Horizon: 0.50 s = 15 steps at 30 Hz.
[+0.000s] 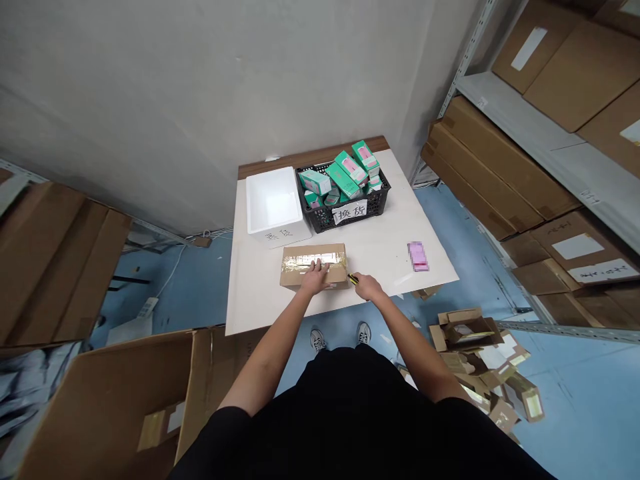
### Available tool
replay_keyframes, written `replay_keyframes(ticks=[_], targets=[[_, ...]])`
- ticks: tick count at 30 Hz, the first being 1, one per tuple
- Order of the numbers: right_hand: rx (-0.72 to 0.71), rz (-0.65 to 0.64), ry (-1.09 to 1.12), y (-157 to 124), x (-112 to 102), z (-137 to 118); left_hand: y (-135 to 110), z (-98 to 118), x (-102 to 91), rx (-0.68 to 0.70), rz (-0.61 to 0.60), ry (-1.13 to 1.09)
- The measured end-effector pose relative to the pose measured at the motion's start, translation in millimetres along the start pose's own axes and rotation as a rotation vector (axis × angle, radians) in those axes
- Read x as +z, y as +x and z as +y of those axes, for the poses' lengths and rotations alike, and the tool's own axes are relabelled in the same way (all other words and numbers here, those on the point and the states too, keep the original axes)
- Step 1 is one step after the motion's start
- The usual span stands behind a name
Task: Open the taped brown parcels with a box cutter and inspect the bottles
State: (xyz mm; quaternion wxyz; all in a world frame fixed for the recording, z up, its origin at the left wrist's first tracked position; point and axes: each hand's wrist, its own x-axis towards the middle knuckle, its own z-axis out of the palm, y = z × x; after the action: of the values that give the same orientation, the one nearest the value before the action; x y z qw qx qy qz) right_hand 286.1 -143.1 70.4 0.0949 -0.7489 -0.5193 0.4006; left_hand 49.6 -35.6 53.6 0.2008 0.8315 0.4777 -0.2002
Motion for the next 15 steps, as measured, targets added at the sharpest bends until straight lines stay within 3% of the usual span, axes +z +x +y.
replay_keyframes(ticks=[2,5,8,11,15], targets=[[0.014,0.141,0.159,0.8,7.0,24.3,0.7,-1.2,-0.7,-0.004,0.001,-0.002],[0.165,0.268,0.446,7.2,17.9,53.3,1.0,-2.8,-0.4,-0.002,0.001,-0.008],[0.282,0.291,0.737,22.4,27.9,68.7,0.6,-4.3,0.5,-0.007,-0.007,-0.006],[0.267,0.326,0.997,42.2,36.3,77.4,1.0,-5.6,0.9,-0.013,-0.025,0.007],[0.225,0.285,1.151,64.4,45.9,87.8,1.9,-6.2,0.8,-0.021,-0.039,0.003]])
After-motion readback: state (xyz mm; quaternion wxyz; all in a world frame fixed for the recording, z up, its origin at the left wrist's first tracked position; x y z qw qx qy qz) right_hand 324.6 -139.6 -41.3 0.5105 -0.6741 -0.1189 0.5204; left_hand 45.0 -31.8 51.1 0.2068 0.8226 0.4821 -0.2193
